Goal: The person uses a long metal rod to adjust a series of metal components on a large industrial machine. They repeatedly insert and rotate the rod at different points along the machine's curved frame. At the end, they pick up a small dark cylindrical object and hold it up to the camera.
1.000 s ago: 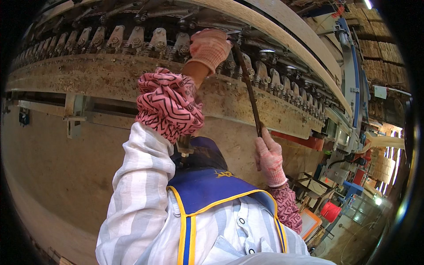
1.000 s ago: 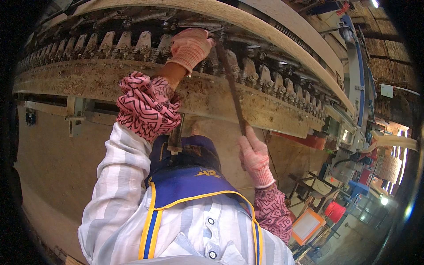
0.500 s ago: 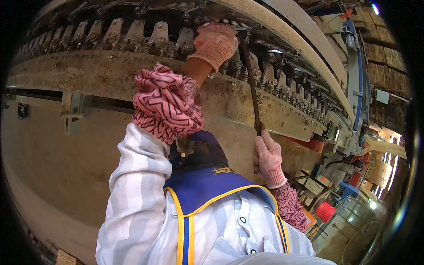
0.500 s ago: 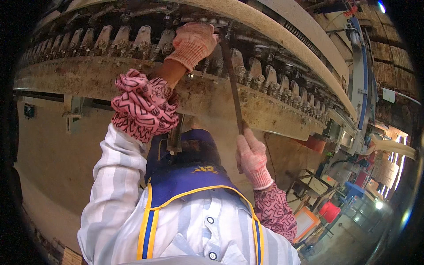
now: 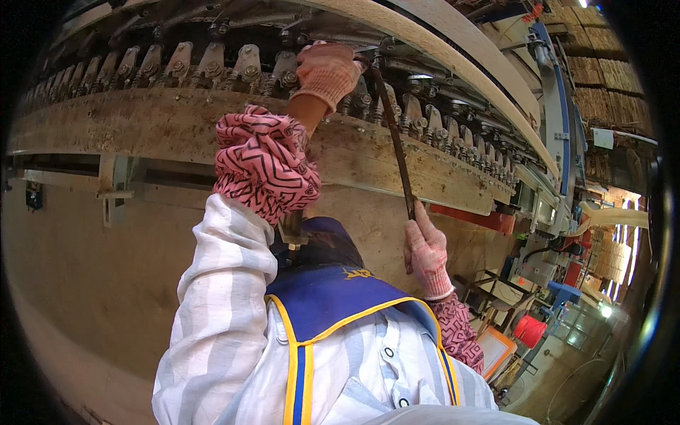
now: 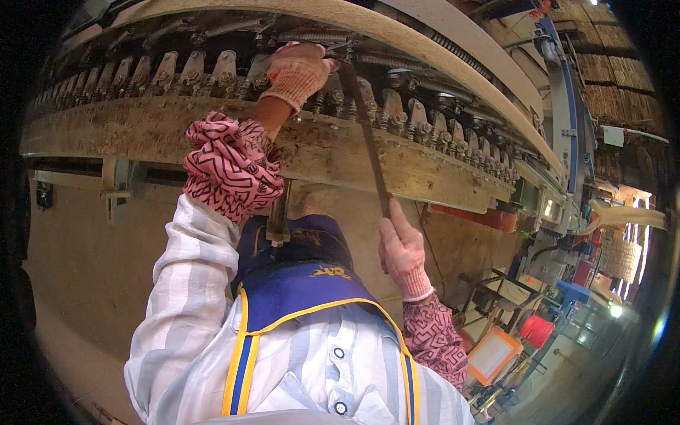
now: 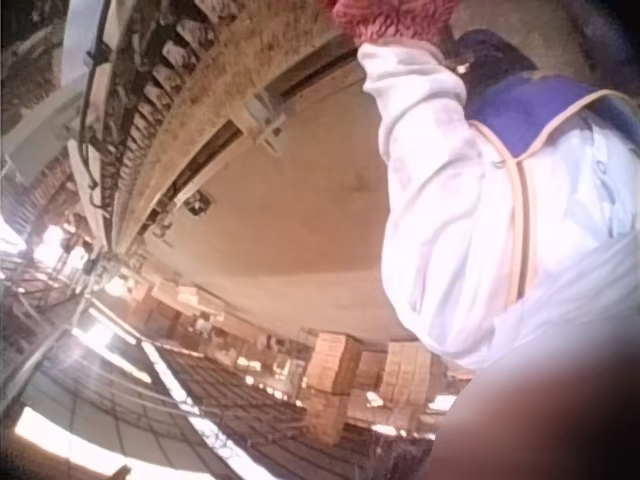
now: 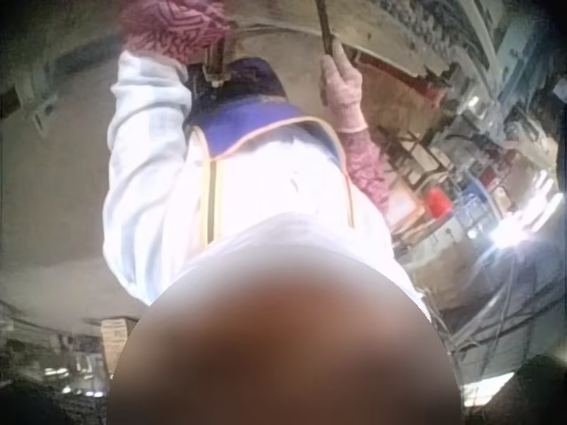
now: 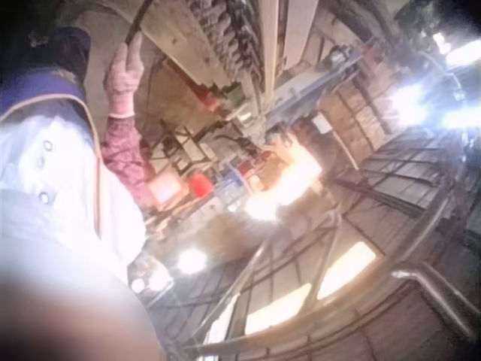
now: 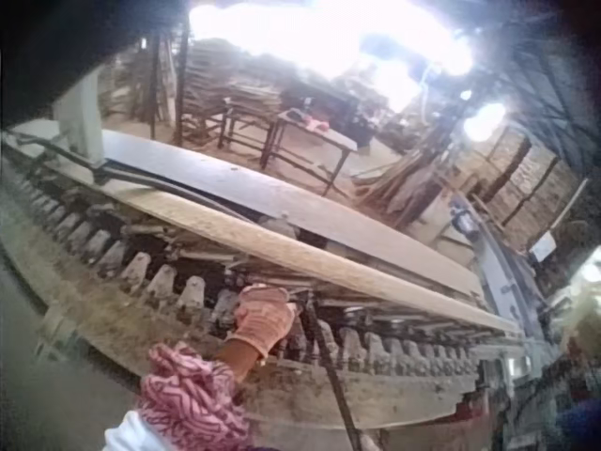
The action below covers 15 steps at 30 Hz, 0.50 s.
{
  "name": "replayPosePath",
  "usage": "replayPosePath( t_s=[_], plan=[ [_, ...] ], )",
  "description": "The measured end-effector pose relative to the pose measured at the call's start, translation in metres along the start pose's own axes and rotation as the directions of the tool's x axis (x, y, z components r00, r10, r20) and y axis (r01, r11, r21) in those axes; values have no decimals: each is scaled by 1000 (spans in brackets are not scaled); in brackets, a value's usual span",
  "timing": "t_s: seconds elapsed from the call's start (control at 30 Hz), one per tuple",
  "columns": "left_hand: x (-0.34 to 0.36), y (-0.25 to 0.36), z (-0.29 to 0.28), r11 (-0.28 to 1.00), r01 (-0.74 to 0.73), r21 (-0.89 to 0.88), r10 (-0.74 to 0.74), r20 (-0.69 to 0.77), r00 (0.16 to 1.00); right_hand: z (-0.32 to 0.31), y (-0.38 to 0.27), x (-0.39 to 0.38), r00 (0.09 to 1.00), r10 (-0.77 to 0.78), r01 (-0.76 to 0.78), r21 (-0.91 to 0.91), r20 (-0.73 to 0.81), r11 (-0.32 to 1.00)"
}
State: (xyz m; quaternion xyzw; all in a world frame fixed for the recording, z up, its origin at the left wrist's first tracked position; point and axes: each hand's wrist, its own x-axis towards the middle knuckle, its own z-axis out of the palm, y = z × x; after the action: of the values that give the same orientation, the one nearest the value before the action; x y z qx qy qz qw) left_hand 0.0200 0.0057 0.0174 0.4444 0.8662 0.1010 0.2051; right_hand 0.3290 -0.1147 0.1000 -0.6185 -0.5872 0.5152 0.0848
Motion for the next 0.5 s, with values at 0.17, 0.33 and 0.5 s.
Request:
replayPosePath(
  t_s=[0.17, 0.33, 0.5],
  plan=[
    [9, 3, 15, 995, 41, 89, -31, -107, 994, -5, 4, 1, 998, 20, -23, 41, 60, 999],
    [13, 1, 16, 996, 84, 14, -84, 34, 996, -3, 2, 4, 999, 42, -43, 73, 15, 996],
    [20, -2, 28, 993, 95, 72, -94, -12, 995, -4, 3, 7, 999, 20, -21, 26, 32, 999]
  ],
)
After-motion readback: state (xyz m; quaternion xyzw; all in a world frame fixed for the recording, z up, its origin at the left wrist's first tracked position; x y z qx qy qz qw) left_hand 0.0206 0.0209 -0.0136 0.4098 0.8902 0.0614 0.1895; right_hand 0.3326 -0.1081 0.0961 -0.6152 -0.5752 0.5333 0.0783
